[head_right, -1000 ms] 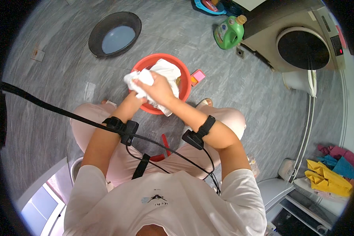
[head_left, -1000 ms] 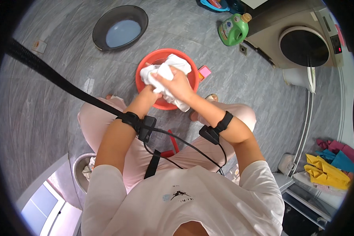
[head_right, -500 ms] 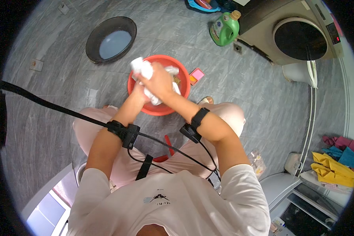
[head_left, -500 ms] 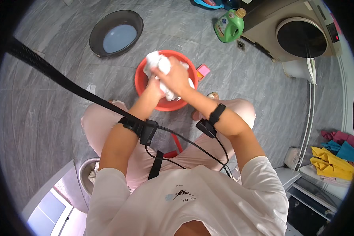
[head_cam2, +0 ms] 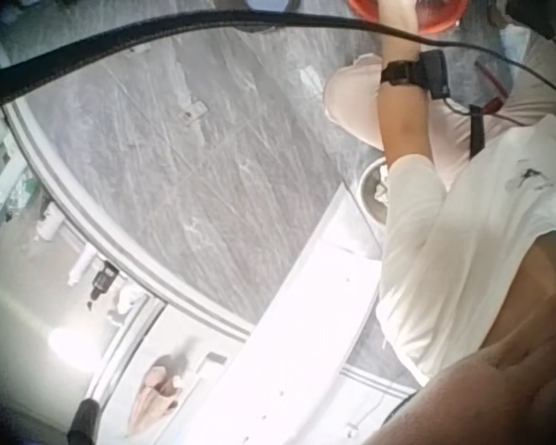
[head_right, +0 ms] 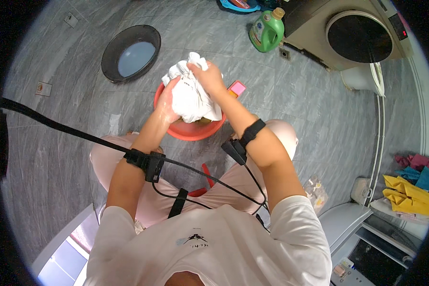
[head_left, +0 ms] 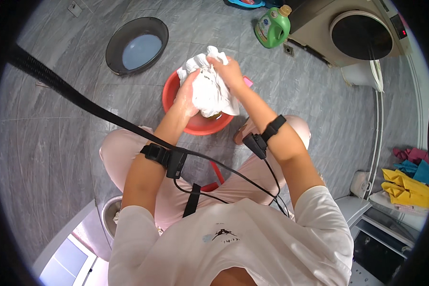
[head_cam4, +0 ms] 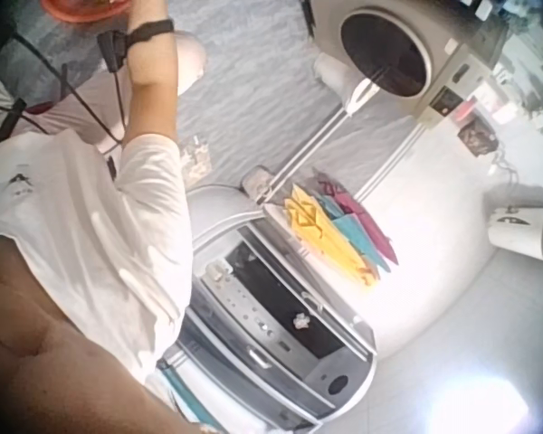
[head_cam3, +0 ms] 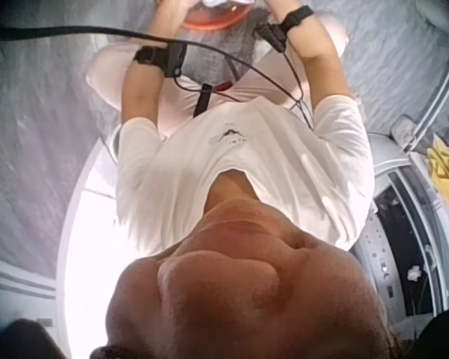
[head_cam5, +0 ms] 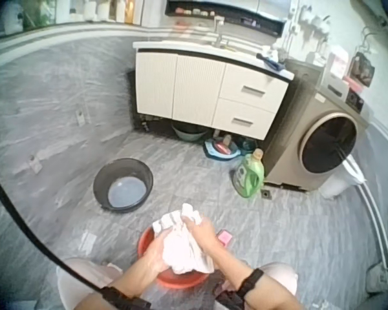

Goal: The recorder is washing white cloths in a red bucket filled with water and soap.

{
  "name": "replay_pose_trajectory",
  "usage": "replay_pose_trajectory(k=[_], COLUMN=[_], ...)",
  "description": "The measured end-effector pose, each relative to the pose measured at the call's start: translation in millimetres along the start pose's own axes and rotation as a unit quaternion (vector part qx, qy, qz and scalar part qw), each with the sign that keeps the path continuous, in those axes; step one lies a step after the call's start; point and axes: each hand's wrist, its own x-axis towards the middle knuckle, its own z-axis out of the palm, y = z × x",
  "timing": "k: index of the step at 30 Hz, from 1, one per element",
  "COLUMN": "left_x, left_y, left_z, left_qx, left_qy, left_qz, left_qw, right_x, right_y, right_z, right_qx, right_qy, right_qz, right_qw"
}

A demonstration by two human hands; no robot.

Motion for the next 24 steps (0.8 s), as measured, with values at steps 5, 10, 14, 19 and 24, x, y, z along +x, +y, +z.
replay_pose_trajectory(k=[5,10,14,19,24], left_x=[-16,2,10,11,8], left_y=[4,-4,-5,5,26], left_z=[11,-42,-71,-63,-71], left_qx=[0.143,0.289,0.391,0.480,0.373], left_qy=[0.074,0.153,0.188,0.254,0.135], left_qz=[0.048,0.055,0.042,0.141,0.152], left_qw=[0.986,0.943,0.900,0.828,0.905], right_x=[-3,-11,-13,-19,-29], right_y=[-27,-44,-46,-53,-60], right_z=[-22,-29,-25,-26,-18], right_qx=[0.220,0.259,0.244,0.247,0.174], right_qy=[-0.068,-0.135,-0.185,-0.243,-0.318], right_qz=[0.068,0.049,0.028,0.012,-0.008], right_qw=[0.971,0.955,0.952,0.938,0.932])
